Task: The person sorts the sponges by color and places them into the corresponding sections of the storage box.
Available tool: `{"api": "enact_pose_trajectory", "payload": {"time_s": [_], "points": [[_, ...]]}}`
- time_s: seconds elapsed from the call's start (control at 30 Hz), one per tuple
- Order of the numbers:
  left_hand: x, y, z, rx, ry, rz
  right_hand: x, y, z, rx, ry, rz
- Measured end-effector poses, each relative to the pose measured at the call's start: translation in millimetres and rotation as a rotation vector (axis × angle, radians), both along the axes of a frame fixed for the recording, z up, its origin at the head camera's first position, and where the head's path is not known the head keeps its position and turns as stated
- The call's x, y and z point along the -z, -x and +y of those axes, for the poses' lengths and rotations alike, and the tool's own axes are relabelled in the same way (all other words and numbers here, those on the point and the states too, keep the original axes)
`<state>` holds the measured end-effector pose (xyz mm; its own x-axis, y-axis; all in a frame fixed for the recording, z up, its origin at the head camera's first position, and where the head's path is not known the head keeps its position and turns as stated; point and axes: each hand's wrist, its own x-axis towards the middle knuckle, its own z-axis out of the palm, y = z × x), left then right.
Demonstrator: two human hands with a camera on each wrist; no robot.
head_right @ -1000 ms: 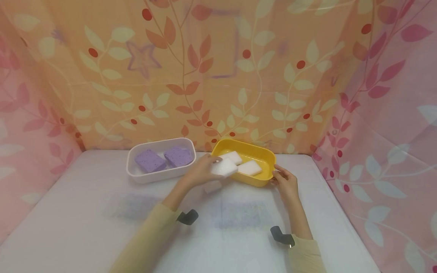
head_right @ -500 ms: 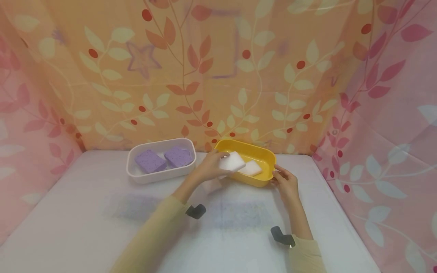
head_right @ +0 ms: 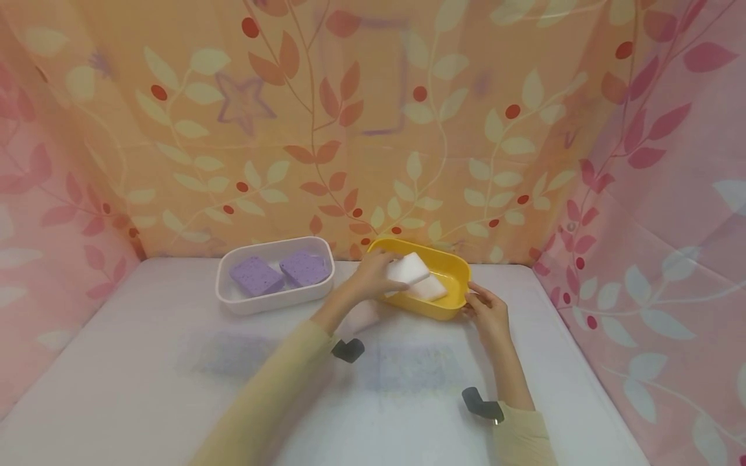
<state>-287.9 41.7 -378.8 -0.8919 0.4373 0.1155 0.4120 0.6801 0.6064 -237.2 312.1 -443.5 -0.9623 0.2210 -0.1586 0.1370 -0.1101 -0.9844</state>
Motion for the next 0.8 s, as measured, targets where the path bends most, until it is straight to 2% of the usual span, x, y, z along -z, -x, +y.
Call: {"api": "enact_pose_trajectory", "payload": {"time_s": [0.27,0.43,0.8], "points": [[0.2,3.9,15.4,-0.038,0.057,-0.002,-0.1,-0.3,-0.3,0.006,0.006,-0.016],[3.2,7.4,23.6,-0.055,0.044,0.015,0.4,-0.1,-0.6,0.0,-0.004,-0.023],[10.3,12.7,42.4,-0.073,0.095,0.007,1.6,-1.6,-1.6,0.005,-0.003,0.006]]}}
